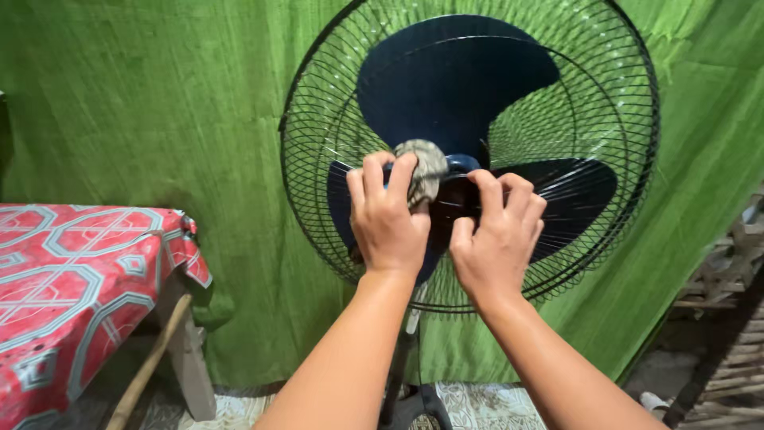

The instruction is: The person wipes the front grille and blades of a standing electric fan using a cloth. They rotate the fan head to reach different sections and continue wiping the mesh and blades throughout the clip.

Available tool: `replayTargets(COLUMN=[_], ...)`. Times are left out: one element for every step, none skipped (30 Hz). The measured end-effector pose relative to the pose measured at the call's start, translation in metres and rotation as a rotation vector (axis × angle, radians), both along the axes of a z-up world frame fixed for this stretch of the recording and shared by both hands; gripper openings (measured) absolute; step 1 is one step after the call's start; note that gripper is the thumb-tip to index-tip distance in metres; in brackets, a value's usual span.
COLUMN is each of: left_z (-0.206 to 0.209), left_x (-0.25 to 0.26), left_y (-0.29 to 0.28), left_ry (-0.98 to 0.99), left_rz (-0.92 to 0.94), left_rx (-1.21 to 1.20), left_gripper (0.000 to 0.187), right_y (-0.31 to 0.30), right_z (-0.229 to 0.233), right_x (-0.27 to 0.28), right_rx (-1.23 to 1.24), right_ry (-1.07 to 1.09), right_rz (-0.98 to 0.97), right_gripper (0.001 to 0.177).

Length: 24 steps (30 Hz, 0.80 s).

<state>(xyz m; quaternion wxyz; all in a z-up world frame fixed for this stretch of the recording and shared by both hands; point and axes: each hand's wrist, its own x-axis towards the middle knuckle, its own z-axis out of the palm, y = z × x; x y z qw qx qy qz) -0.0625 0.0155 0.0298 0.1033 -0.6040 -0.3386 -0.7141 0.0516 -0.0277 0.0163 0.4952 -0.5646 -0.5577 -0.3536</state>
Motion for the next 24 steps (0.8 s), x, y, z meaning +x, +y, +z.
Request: replayTargets(left_z=[-0.006,-0.012,-0.017,-0.018,-0.016,-0.014,-0.011,-0.009,-0.006,-0.002,0.0,0.003,0.006,0.008,0.008,0.008,0.008,0.009,0.01,0.012,0.014,0.016,0.019,0.023], left_x=[0.002,0.004,0.004,0.005,0.007,0.01,0.01,0.009,0.011,0.013,0.016,0.018,0.021,0.022,0.023,0.024,0.028,0.033,0.041,0.048,0.055,0.061,0.065,0.069], left_y=[-0.002,-0.005,-0.007,-0.008,-0.008,-0.009,-0.01,-0.012,-0.014,-0.016,-0.019,-0.022,-0.025,-0.027,-0.031,-0.034,-0.036,-0.038,-0.04,-0.04,-0.041,-0.041,-0.04,-0.039], left_ry=[0.026,0.017,0.01,0.004,-0.028,-0.061,-0.09,-0.087,-0.087,-0.088,-0.088,-0.088,-0.09,-0.057,-0.026,0.005,0.005,0.004,0.004,0.025,0.046,0.066,0.089,0.111], left_rz=[-0.014,-0.039,-0.063,-0.087,-0.11,-0.132,-0.154,-0.177,-0.206,-0.235,-0.279,-0.323,-0.369,-0.395,-0.42,-0.445,-0.475,-0.505,-0.535,-0.486,-0.439,-0.391,-0.356,-0.32], left_rx=[-0.012,-0.045,-0.073,-0.101,-0.107,-0.112,-0.116,-0.077,-0.037,0.003,0.037,0.072,0.109,0.103,0.095,0.088,0.084,0.081,0.081,0.087,0.091,0.095,0.097,0.099], left_gripper=[0.05,0.049,0.049,0.048,0.044,0.04,0.037,0.038,0.04,0.042,0.043,0.044,0.046,0.045,0.044,0.044,0.045,0.046,0.047,0.044,0.041,0.039,0.036,0.033], right_y=[0.0,-0.001,-0.002,-0.002,-0.004,-0.006,-0.007,-0.008,-0.011,-0.012,-0.015,-0.017,-0.02,-0.021,-0.022,-0.024,-0.027,-0.03,-0.032,-0.032,-0.032,-0.031,-0.03,-0.03], right_z=[0.0,0.0,0.001,0.001,0.001,0.0,-0.001,-0.003,-0.005,-0.006,-0.006,-0.006,-0.004,0.001,0.007,0.013,0.018,0.021,0.026,0.032,0.036,0.039,0.043,0.046], right_x=[0.001,0.001,0.001,0.001,0.002,0.003,0.002,0.0,0.0,0.002,0.004,0.006,0.008,0.01,0.013,0.015,0.014,0.013,0.013,0.013,0.015,0.017,0.021,0.028], right_rx=[0.0,-0.002,0.001,0.004,0.018,0.031,0.048,0.059,0.071,0.083,0.075,0.066,0.061,0.027,-0.01,-0.048,-0.061,-0.075,-0.087,-0.051,-0.015,0.022,0.046,0.071], right_ry=[0.001,0.004,0.01,0.016,0.02,0.023,0.029,0.047,0.06,0.073,0.105,0.137,0.166,0.277,0.386,0.494,0.574,0.653,0.731,0.784,0.84,0.895,0.923,0.952], right_rz=[0.018,0.04,0.064,0.087,0.123,0.159,0.196,0.236,0.27,0.304,0.301,0.298,0.294,0.405,0.515,0.625,0.738,0.852,0.965,1.013,1.059,1.104,1.08,1.056], right_gripper=[0.054,0.053,0.052,0.051,0.047,0.043,0.04,0.036,0.033,0.03,0.025,0.022,0.023,0.027,0.031,0.036,0.036,0.037,0.038,0.034,0.031,0.03,0.028,0.026])
